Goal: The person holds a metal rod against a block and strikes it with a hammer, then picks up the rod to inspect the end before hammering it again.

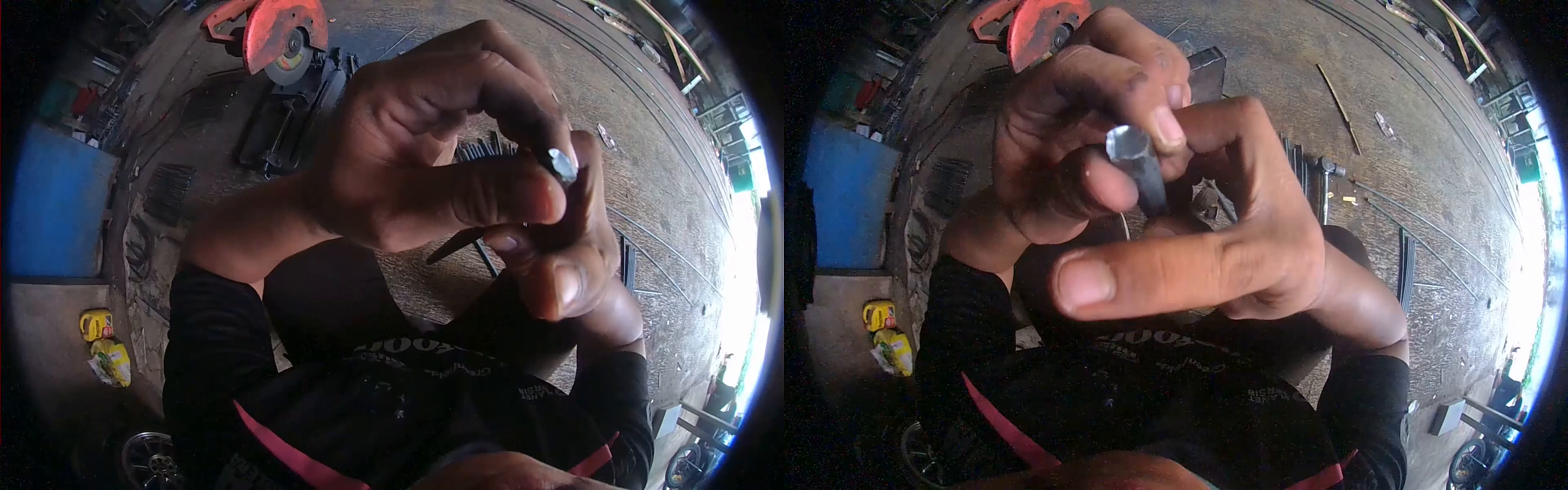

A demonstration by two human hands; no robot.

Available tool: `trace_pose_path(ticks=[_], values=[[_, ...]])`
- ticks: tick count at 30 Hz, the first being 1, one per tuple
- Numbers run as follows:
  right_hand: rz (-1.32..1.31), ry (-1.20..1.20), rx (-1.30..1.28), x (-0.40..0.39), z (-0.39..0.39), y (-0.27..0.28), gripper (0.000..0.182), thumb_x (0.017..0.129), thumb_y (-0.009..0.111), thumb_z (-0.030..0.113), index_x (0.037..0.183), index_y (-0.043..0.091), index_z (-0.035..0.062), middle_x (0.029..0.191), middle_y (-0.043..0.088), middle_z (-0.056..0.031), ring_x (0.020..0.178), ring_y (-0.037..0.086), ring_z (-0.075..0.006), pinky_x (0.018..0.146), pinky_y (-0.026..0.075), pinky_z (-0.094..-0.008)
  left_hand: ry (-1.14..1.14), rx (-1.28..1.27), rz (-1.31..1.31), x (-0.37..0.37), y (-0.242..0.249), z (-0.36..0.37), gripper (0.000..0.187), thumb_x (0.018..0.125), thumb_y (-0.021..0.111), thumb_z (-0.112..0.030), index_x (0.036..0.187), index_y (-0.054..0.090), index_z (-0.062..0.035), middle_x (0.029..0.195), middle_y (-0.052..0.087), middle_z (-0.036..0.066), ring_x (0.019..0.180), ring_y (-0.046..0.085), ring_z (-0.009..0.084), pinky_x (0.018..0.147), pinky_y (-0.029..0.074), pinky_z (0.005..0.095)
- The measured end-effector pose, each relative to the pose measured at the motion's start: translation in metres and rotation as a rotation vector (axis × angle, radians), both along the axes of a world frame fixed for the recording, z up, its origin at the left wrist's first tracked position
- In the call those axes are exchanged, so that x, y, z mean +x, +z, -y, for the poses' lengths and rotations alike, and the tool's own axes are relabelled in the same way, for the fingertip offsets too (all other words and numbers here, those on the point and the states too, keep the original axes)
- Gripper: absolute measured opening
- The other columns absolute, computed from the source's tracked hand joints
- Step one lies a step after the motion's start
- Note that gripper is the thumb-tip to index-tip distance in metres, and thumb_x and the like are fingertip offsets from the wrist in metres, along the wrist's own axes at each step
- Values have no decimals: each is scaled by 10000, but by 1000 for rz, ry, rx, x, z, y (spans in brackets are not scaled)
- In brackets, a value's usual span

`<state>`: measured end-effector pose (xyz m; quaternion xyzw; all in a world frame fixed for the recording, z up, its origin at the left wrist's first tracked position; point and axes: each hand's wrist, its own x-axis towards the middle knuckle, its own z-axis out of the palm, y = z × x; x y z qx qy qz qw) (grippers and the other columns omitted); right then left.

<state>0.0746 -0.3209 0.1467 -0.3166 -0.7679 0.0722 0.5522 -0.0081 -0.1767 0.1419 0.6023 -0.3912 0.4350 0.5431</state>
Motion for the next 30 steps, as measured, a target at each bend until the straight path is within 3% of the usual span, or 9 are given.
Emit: trace_pose_path(ticks=[4, 7, 14, 17, 20, 22, 24, 28, 30], values=[[-2, -1, 22, -1, -6, -3, 366, 844, 661, 63, 1180, 524, 110, 1085, 471, -111, 985, 493, -234, 838, 415, -341, 108, 174, -44, -16, 13, -11, 217, 847, 714, -125, 1006, 616, -14, 969, 586, 61, 924, 586, 124, 819, 462, 274], [-7, 2, 45, 0, -10, -5, 360, 850, 652, 50, 1182, 533, 122, 1086, 468, -112, 990, 488, -239, 842, 412, -347, 152, 73, -341, -34, 25, -4, 228, 846, 720, -137, 1001, 609, -13, 962, 584, 63, 931, 582, 123, 821, 459, 279], [55, -33, -37, 6, -6, 0, 408, 864, 609, -12, 1230, 558, 160, 1086, 466, -124, 974, 475, -251, 828, 411, -372, 48, -55, -191, -7, -7, -8, 260, 827, 750, -163, 997, 603, -32, 911, 621, 32, 901, 604, 110, 831, 468, 277], [78, -68, -99, 13, -4, -7, 547, 875, 574, -47, 1364, 468, 173, 1198, 469, -164, 1086, 489, -288, 892, 424, -406, 175, -4, -324, -27, 17, 3, 271, 825, 754, -169, 1005, 600, -36, 886, 635, 22, 872, 614, 103, 799, 481, 264], [54, -7, -71, 19, -6, -18, 721, 882, 557, -54, 1491, 246, 174, 1348, 414, -208, 1222, 466, -337, 958, 434, -427, 96, -75, -203, -18, 4, 0, 231, 863, 713, -164, 1015, 596, -37, 871, 633, 18, 827, 613, 89, 739, 493, 245], [-100, 60, -137, 15, -9, -20, 828, 881, 551, -62, 1511, 77, 194, 1411, 361, -219, 1252, 458, -340, 961, 452, -419, 16, -184, -611, -32, 12, 1, 188, 917, 641, -188, 1020, 596, -37, 863, 628, 12, 800, 600, 81, 721, 491, 247], [-189, 115, -165, 11, -13, -18, 906, 876, 557, -64, 1518, -24, 202, 1442, 342, -222, 1245, 481, -325, 942, 478, -392, 103, -94, -552, -30, 13, 0, 201, 969, 553, -219, 1035, 599, -34, 859, 624, 9, 791, 583, 68, 712, 480, 236], [-668, 315, -96, 5, -23, -29, 922, 854, 630, 20, 1514, -4, 122, 1440, 366, -224, 1275, 456, -292, 967, 449, -374, 10, -239, -588, -31, 11, -4, 248, 996, 497, -241, 1079, 603, -34, 874, 631, 16, 820, 584, 73, 729, 463, 208], [-630, 168, -232, 6, -23, -26, 892, 850, 642, 40, 1507, 41, 84, 1415, 389, -226, 1252, 471, -284, 986, 428, -391, 51, -209, -611, -31, 11, -6, 260, 1004, 480, -244, 1089, 605, -33, 888, 636, 23, 833, 587, 78, 737, 460, 201]])
